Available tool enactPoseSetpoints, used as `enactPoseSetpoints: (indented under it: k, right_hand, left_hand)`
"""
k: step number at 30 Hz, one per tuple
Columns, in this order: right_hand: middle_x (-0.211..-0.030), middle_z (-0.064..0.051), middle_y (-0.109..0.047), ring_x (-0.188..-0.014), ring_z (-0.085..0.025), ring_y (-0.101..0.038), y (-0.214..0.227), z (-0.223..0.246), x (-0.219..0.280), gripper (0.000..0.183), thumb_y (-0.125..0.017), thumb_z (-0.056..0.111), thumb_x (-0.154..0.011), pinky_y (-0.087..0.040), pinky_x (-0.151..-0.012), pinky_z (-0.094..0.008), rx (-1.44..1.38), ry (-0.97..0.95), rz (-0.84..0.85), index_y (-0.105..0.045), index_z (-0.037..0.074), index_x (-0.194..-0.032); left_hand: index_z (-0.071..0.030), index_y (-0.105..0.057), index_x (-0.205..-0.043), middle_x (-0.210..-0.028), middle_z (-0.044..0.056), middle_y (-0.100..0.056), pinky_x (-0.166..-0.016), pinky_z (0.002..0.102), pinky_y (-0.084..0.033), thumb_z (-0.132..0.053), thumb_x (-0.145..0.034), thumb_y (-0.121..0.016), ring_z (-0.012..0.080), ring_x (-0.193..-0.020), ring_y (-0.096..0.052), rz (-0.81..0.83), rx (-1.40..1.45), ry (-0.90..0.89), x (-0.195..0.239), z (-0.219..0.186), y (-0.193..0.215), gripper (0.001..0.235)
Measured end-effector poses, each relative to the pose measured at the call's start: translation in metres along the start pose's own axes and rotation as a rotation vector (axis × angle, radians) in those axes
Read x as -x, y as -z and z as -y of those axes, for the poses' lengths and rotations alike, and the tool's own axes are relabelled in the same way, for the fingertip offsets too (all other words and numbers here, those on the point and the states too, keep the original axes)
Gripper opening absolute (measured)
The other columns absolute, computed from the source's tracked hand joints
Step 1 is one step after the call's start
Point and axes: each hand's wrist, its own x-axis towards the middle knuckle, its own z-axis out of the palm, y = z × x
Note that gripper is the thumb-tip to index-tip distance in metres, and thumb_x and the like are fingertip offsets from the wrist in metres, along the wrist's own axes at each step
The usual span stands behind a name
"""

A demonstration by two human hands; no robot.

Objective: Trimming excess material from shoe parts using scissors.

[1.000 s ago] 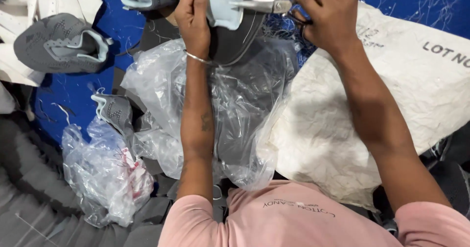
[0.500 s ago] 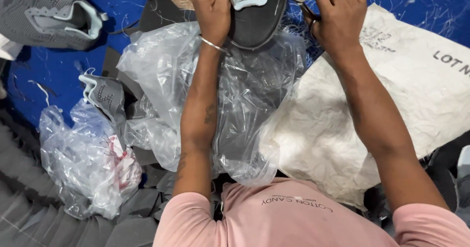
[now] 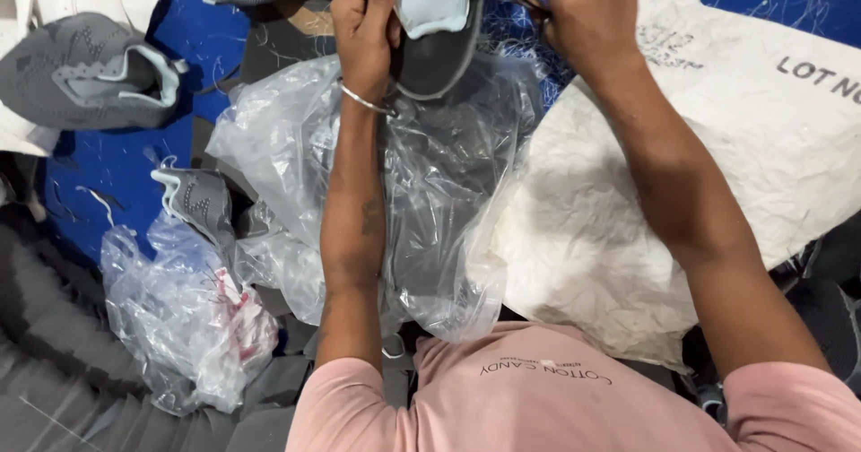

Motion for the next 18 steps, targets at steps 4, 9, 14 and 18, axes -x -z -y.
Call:
enactPoseSetpoints:
  k: [4,9,14,18]
  right_hand:
    - [-0.111,-0.004,-0.065,-0.107,-0.024,-0.063,0.013,0.014,-0.009,0.036,-0.077,0.012,-0.089,-0.043,-0.094,-0.043,-0.097,0.004,-0.038,-0.064,0.01,-0.123]
    - [-0.11,-0.002,-0.066,-0.11,-0.024,-0.062,0.001,0.008,0.002,0.028,-0.074,0.008,-0.093,-0.04,-0.091,-0.042,-0.02,-0.06,0.005,-0.065,0.013,-0.119]
    - [-0.11,-0.005,-0.065,-0.108,-0.024,-0.062,0.029,0.019,-0.02,0.035,-0.075,0.012,-0.09,-0.043,-0.089,-0.042,-0.03,0.007,-0.093,-0.068,0.009,-0.124]
    - [-0.093,-0.006,-0.068,-0.089,-0.027,-0.065,-0.014,0.015,0.012,0.023,-0.08,0.007,-0.095,-0.046,-0.081,-0.044,-0.203,-0.086,0.182,-0.071,0.008,-0.116]
  left_hand:
    - [-0.005,-0.061,-0.096,-0.073,-0.004,-0.049,-0.054,0.024,-0.032,-0.027,-0.115,-0.055,0.0047,-0.059,-0.041,0.047,0.093,0.059,0.007,-0.009,-0.01,0.03]
    - [-0.003,-0.063,-0.098,-0.073,-0.003,-0.049,-0.055,0.024,-0.034,-0.031,-0.113,-0.054,0.0052,-0.061,-0.043,-0.038,0.074,0.015,0.007,-0.01,-0.011,0.033]
    - [-0.005,-0.061,-0.096,-0.073,-0.003,-0.047,-0.054,0.024,-0.033,-0.032,-0.113,-0.055,0.0055,-0.06,-0.041,-0.042,0.121,-0.019,0.006,-0.003,-0.004,0.033]
    - [-0.006,-0.059,-0.094,-0.074,-0.003,-0.047,-0.055,0.025,-0.033,-0.031,-0.114,-0.055,0.0065,-0.06,-0.041,-0.062,0.108,-0.017,0.007,-0.005,-0.004,0.032]
